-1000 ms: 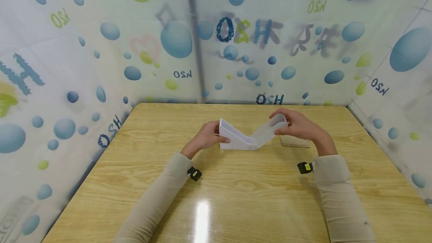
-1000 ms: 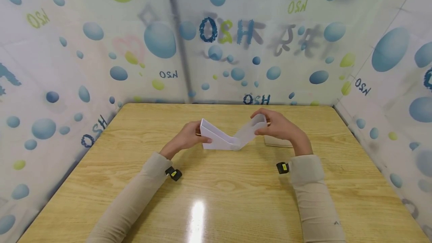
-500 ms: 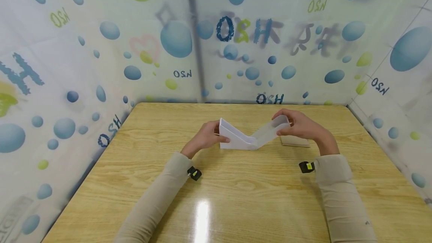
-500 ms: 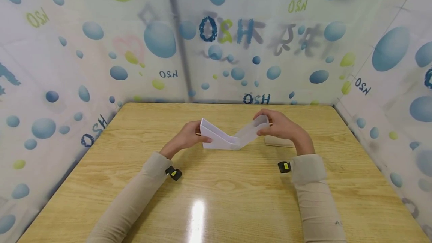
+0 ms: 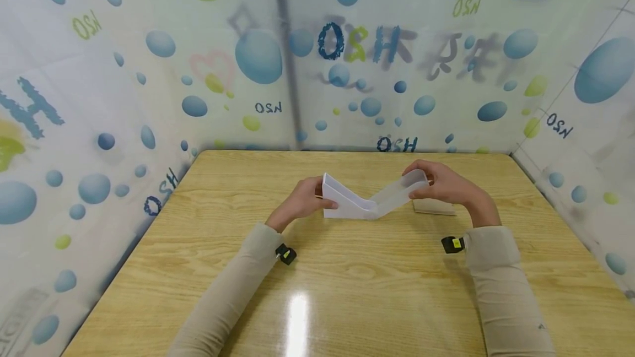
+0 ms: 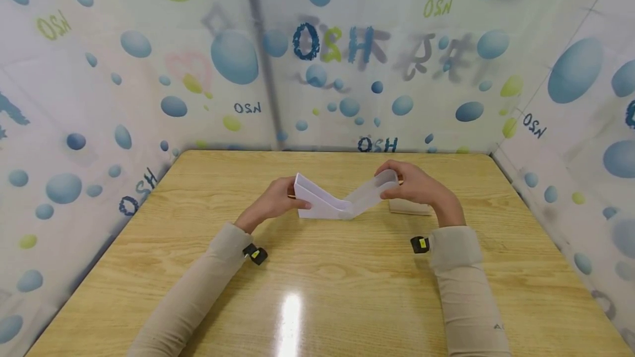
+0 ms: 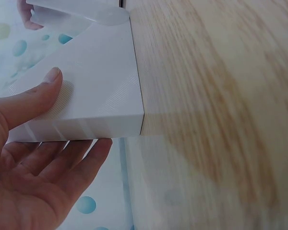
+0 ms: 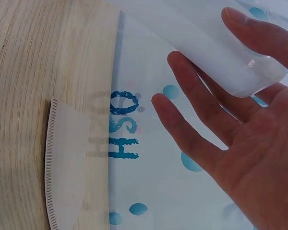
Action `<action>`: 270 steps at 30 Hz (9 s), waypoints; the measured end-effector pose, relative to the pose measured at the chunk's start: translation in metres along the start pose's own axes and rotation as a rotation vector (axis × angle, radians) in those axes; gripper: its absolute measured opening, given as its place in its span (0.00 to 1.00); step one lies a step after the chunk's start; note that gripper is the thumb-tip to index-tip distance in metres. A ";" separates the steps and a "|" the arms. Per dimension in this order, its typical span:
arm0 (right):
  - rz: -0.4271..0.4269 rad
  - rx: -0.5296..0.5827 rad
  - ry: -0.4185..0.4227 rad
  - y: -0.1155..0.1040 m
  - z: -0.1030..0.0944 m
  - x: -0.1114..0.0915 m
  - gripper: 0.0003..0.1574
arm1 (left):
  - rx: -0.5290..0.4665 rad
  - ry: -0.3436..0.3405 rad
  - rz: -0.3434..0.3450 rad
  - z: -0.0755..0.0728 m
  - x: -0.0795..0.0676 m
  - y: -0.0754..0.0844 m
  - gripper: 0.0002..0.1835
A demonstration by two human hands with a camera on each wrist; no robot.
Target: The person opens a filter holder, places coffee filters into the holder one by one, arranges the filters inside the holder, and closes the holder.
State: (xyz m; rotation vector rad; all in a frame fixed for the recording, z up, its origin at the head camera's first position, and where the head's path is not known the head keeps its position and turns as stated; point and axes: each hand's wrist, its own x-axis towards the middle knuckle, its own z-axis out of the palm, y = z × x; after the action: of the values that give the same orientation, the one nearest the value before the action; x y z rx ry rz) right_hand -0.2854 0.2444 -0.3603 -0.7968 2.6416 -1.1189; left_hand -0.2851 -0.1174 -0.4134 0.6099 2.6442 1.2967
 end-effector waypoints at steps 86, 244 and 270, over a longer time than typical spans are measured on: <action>0.526 -0.393 0.051 0.048 0.012 -0.008 0.30 | 0.014 0.012 0.020 0.001 0.003 -0.003 0.22; -0.126 -0.336 0.757 -0.063 0.013 -0.004 0.06 | 0.001 0.001 0.022 0.000 0.003 0.000 0.21; -0.197 -0.340 0.704 -0.067 0.029 0.007 0.04 | 0.001 0.007 0.030 0.000 0.001 -0.003 0.22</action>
State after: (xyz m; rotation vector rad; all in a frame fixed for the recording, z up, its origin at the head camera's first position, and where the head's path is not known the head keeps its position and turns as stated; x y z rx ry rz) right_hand -0.2533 0.1842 -0.3326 -0.8520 3.4751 -1.1780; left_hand -0.2871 -0.1185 -0.4154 0.6497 2.6508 1.3083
